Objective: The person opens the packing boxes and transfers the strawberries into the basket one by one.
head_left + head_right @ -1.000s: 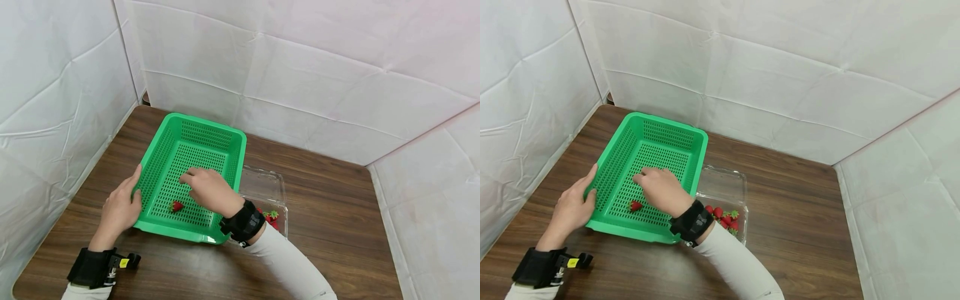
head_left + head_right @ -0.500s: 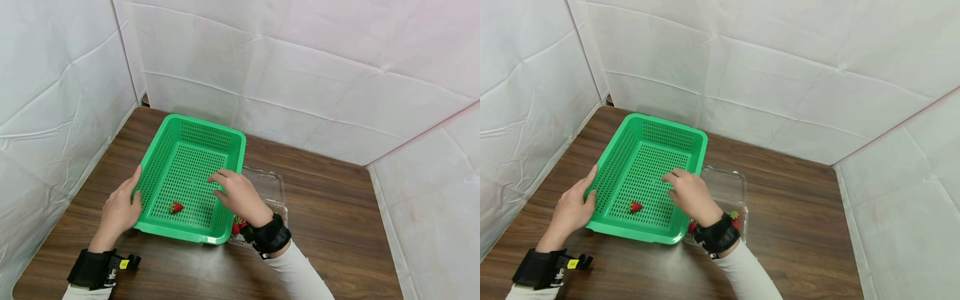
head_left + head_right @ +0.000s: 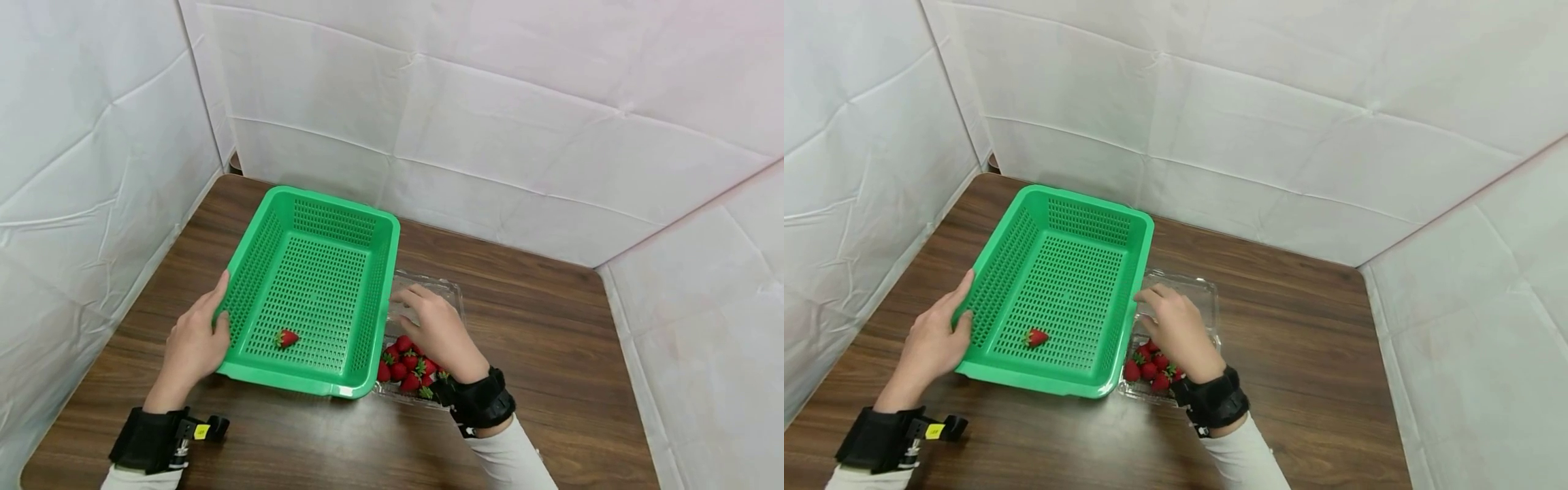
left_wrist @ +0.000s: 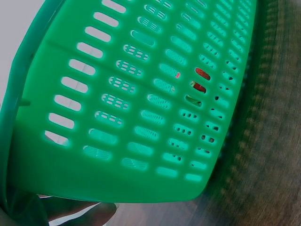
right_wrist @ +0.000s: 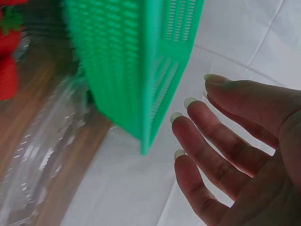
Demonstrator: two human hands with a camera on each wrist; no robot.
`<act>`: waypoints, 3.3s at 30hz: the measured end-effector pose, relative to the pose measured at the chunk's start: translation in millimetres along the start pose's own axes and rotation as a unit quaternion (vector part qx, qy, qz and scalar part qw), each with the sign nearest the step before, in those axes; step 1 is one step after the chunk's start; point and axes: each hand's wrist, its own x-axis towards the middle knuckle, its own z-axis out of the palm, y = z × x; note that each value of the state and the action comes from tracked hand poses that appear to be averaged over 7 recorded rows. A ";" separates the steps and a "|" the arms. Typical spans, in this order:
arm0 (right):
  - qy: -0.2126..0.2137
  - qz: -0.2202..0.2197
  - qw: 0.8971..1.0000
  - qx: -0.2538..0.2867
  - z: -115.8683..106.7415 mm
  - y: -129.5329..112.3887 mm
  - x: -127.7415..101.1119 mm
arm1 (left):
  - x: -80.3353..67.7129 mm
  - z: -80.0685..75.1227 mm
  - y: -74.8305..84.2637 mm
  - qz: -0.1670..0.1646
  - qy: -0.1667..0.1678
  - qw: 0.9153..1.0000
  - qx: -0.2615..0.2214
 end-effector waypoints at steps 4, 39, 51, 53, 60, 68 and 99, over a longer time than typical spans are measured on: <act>-0.002 0.023 1.000 0.004 5.0 11.0 -10.3 | -0.2 1.0 -0.6 0.001 -0.001 1.000 -0.001; -0.090 0.014 0.996 -0.019 49.6 35.1 -38.7 | 0.6 -0.7 -1.2 -0.007 -0.016 1.000 -0.001; -0.125 -0.018 0.990 -0.056 64.3 35.6 -40.3 | 0.8 -0.7 -0.6 -0.008 -0.012 1.000 -0.004; -0.125 -0.021 0.990 -0.066 65.1 35.3 -39.8 | 0.6 -0.8 -0.6 -0.007 -0.011 1.000 -0.005; -0.122 -0.042 0.984 -0.122 69.5 34.5 -38.2 | 0.4 -0.3 -0.8 -0.005 -0.006 1.000 -0.007; -0.125 -0.064 0.981 -0.136 75.5 33.5 -36.6 | 0.6 -0.2 -0.8 -0.008 -0.009 1.000 -0.008; -0.101 -0.056 0.986 -0.117 67.7 30.5 -38.9 | 0.9 -0.6 -1.1 -0.008 -0.008 1.000 -0.004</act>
